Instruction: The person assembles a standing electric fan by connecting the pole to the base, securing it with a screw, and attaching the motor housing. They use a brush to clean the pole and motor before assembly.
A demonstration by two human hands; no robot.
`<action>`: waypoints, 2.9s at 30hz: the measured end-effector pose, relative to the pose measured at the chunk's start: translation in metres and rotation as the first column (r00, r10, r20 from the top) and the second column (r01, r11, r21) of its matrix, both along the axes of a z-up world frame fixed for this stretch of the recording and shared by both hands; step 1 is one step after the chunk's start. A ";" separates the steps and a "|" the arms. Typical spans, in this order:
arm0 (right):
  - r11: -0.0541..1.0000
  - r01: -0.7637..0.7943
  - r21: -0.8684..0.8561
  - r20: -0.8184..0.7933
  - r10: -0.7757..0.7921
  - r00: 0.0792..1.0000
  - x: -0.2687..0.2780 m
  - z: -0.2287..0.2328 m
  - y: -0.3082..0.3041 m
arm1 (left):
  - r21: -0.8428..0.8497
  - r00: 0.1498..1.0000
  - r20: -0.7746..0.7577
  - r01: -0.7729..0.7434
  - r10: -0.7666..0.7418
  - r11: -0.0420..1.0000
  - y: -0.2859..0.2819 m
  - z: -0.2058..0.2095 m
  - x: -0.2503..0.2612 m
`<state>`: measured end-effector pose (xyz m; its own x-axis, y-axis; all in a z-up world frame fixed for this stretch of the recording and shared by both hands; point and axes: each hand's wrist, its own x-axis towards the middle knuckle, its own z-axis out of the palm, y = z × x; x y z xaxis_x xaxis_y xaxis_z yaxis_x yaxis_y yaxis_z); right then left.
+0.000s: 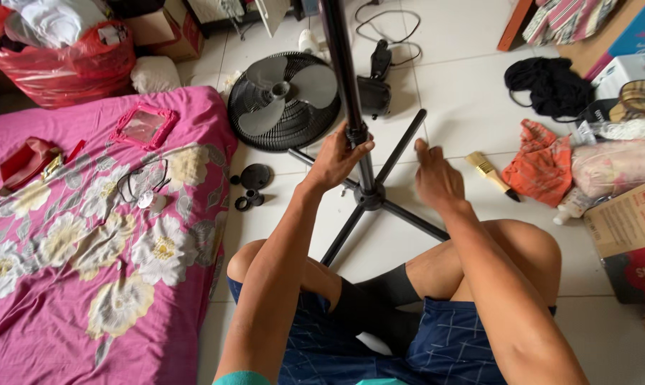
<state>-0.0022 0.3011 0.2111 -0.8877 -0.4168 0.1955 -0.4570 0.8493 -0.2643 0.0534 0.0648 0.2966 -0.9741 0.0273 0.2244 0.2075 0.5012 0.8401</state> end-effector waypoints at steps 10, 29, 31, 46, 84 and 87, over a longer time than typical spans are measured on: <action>0.948 -0.180 -0.263 0.286 0.255 0.924 0.019 -0.077 -0.013 | -0.029 0.997 -0.046 -0.055 0.054 0.998 0.023 -0.025 -0.033; 0.966 -0.208 -0.155 0.474 0.257 0.842 0.032 -0.130 -0.074 | 0.022 0.982 -0.106 -0.154 0.155 0.988 0.030 -0.043 -0.074; 0.964 -0.205 -0.168 0.467 0.261 0.845 0.027 -0.132 -0.078 | 0.051 0.976 -0.129 -0.171 0.176 0.984 0.036 -0.041 -0.070; 0.853 -0.098 -0.513 0.307 0.289 0.907 0.020 -0.128 -0.073 | 0.137 0.995 -0.068 -0.056 0.066 0.989 0.016 -0.030 -0.069; 0.751 -0.365 -0.551 -0.031 0.418 0.908 -0.009 -0.032 -0.061 | 0.079 0.917 0.227 -0.351 0.326 0.933 0.032 -0.235 0.006; 0.813 -0.313 -0.490 -0.036 0.339 0.940 -0.007 -0.030 -0.064 | 0.091 0.916 0.239 -0.352 0.323 0.931 0.032 -0.236 0.007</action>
